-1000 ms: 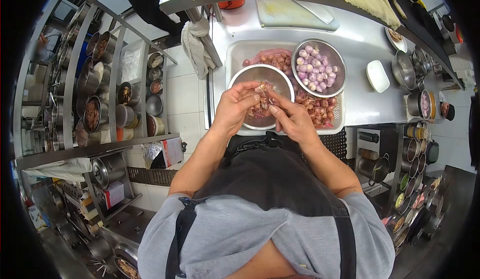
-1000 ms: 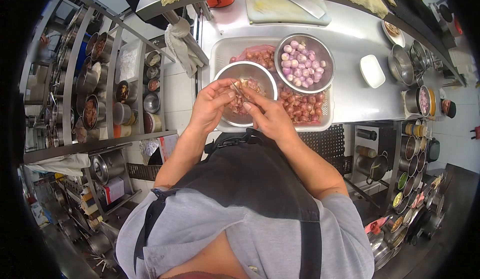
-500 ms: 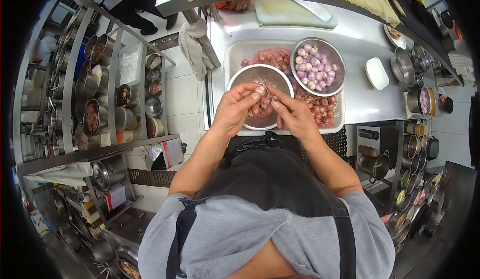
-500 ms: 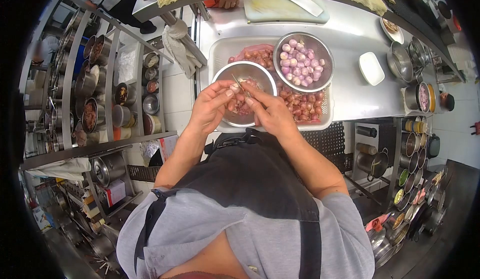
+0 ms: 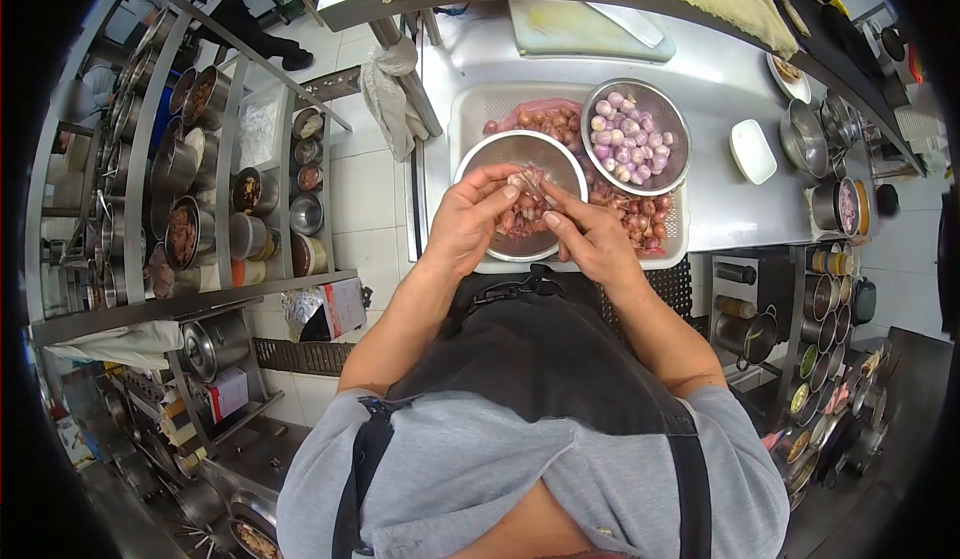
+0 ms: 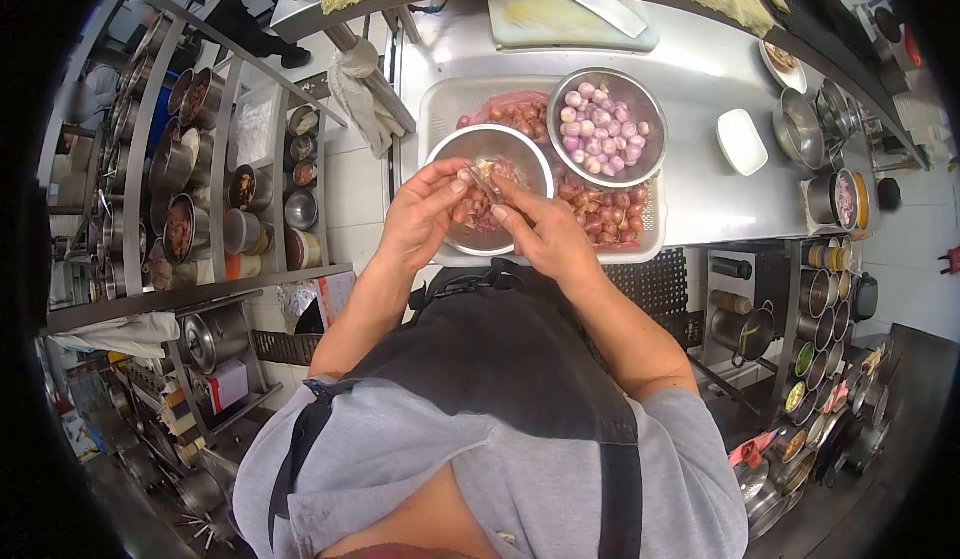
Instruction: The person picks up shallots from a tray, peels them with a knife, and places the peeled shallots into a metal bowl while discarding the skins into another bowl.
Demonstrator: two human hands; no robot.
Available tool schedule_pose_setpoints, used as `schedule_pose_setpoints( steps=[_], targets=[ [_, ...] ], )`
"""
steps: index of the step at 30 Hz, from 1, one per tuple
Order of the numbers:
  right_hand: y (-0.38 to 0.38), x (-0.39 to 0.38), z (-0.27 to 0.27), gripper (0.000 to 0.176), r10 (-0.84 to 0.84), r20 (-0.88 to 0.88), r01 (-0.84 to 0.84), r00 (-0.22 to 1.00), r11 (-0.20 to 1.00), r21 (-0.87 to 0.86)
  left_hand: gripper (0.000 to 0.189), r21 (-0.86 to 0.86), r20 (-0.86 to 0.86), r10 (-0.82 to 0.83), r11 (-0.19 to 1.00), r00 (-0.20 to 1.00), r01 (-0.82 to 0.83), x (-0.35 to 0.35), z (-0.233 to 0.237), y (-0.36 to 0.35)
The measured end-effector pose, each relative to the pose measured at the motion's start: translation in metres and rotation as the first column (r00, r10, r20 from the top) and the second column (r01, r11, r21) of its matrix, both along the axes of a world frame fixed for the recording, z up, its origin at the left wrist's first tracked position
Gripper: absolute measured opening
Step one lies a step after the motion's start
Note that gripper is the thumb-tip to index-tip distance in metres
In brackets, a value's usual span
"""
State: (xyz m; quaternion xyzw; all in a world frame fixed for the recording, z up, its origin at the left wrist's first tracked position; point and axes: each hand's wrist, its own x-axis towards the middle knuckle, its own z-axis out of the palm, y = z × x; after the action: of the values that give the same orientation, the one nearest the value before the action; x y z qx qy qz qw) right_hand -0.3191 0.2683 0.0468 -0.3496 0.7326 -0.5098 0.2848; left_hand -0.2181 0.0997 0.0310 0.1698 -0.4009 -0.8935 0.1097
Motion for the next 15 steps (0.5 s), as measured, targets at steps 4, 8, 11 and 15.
schedule_pose_setpoints(
  steps=[4,8,11,15],
  targets=[
    [-0.0008,0.0025,0.0044,0.041,0.032,-0.005,-0.032,0.999,0.999,0.015,0.027,-0.044,-0.019,0.004,0.999,1.0,-0.005,0.0006,-0.0013,0.0008],
    [-0.0052,0.0047,0.0036,0.043,0.045,0.024,-0.044,0.999,0.998,-0.039,0.028,-0.094,0.01,0.022,0.995,1.0,-0.021,0.0011,0.0029,0.0034],
    [-0.0066,0.0033,0.003,0.043,0.031,0.124,-0.032,0.992,0.999,0.008,0.028,-0.046,0.034,0.032,0.998,0.999,-0.03,0.0019,-0.0008,0.0009],
    [-0.0094,0.0039,0.0051,0.043,0.026,0.177,-0.03,0.984,0.999,0.025,0.03,-0.12,0.076,0.053,0.992,0.996,-0.044,-0.0003,-0.0022,0.0009]
  ],
)
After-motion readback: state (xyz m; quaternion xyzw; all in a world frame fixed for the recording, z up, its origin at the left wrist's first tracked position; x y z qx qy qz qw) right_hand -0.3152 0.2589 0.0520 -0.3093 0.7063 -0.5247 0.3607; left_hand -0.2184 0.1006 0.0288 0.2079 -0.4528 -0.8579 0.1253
